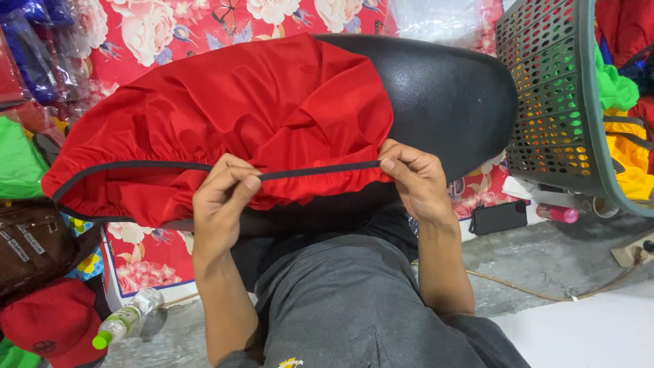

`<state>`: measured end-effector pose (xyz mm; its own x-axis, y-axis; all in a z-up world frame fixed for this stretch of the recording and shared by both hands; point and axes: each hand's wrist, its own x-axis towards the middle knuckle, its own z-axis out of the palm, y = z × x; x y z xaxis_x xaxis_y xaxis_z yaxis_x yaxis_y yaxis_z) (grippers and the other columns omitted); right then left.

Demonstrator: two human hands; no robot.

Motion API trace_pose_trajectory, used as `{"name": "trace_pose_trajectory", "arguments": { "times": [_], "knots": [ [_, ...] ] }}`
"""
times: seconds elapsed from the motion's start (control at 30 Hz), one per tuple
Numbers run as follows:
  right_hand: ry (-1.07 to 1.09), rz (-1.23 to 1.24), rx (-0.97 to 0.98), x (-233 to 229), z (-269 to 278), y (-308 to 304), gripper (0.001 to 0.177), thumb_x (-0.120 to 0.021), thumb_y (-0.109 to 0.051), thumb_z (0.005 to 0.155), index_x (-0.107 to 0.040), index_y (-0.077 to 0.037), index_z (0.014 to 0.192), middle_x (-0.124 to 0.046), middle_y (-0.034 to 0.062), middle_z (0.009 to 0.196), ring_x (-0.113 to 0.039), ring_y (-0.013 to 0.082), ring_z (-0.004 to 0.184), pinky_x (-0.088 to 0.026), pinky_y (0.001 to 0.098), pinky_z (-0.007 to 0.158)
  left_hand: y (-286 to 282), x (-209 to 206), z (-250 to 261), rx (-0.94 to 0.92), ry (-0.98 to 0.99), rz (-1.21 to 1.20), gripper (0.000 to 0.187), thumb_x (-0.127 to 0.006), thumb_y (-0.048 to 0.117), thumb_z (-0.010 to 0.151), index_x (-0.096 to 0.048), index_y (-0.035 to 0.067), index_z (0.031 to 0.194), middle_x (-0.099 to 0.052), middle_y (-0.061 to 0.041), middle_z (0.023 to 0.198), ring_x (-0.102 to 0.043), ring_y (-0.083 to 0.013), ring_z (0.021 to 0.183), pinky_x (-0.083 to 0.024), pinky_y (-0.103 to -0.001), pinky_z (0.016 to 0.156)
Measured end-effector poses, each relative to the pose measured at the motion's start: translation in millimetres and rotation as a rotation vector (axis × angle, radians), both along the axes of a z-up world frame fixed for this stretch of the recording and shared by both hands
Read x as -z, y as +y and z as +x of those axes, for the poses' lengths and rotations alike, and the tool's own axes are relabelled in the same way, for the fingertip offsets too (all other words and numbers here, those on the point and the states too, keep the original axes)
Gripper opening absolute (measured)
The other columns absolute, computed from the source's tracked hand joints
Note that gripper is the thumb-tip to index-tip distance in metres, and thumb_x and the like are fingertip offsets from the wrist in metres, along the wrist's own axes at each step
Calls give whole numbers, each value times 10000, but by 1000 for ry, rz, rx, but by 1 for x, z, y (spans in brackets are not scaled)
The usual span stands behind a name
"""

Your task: Inspecting and preparing a red elasticized seat cover by stretching and checking the elastic band over a motorcycle seat.

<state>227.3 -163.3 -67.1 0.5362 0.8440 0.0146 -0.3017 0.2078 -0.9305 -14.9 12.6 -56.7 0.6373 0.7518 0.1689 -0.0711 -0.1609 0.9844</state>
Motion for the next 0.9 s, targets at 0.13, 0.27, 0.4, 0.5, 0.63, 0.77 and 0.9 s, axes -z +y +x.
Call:
{"name": "trace_pose_trajectory", "arguments": {
  "times": [0.13, 0.27, 0.4, 0.5, 0.63, 0.77, 0.9],
  "knots": [
    [-216, -3, -48, -6, -4, -4, 53, -686, 71, 926, -713, 116, 923, -600, 157, 834, -555, 164, 783, -450, 282, 711, -6, -24, 5, 61, 76, 327, 140, -850, 58, 816, -825, 61, 954, -652, -75, 813, -603, -187, 644, -499, -292, 641],
    [-567, 67, 28, -15, -4, 3, 147, -825, 66, 825, -768, 80, 960, -679, 187, 864, -621, 213, 746, -488, 298, 676, -15, -46, 16, -9, 95, 509, 164, -887, 47, 803, -841, 107, 949, -684, -53, 817, -602, -164, 612, -516, -263, 621],
    [-1068, 202, 487, -12, -7, 9, 83, -834, 101, 833, -796, 49, 885, -611, 173, 838, -566, 246, 668, -546, 369, 598, -12, -37, 11, -331, -90, 909, 329, -743, -286, 758, -858, 8, 849, -606, -143, 775, -475, -187, 545, -483, -296, 494],
    [-1198, 358, 670, -1, -8, 13, 122, -825, 174, 781, -749, 80, 801, -568, 185, 764, -553, 275, 609, -551, 422, 565, -10, -28, 10, -430, -107, 1019, 337, -730, -296, 774, -869, -3, 862, -557, -165, 809, -428, -166, 526, -443, -301, 453],
    [-1215, 424, 698, -5, -13, 20, 187, -796, 243, 722, -758, 66, 770, -581, 158, 709, -567, 256, 568, -527, 417, 537, -7, -28, 15, -417, -43, 1000, 320, -769, -207, 760, -874, 79, 859, -603, -122, 852, -495, -163, 578, -469, -294, 464],
    [-1217, 411, 740, -7, -20, 15, 155, -813, 190, 737, -756, 49, 768, -583, 142, 696, -573, 266, 573, -516, 419, 524, -20, -52, 10, -231, 190, 910, 562, -801, 62, 608, -818, 183, 1156, -597, -82, 1076, -530, -271, 843, -454, -454, 818],
    [-1157, 77, 611, -12, -34, 7, 347, -736, 147, 747, -585, -71, 971, -567, 83, 895, -548, 245, 799, -528, 397, 787, -41, -78, 11, -68, 468, 847, 578, -831, 293, 654, -738, 222, 1220, -577, -14, 1269, -450, -271, 1149, -227, -485, 1063]
  ]
}}
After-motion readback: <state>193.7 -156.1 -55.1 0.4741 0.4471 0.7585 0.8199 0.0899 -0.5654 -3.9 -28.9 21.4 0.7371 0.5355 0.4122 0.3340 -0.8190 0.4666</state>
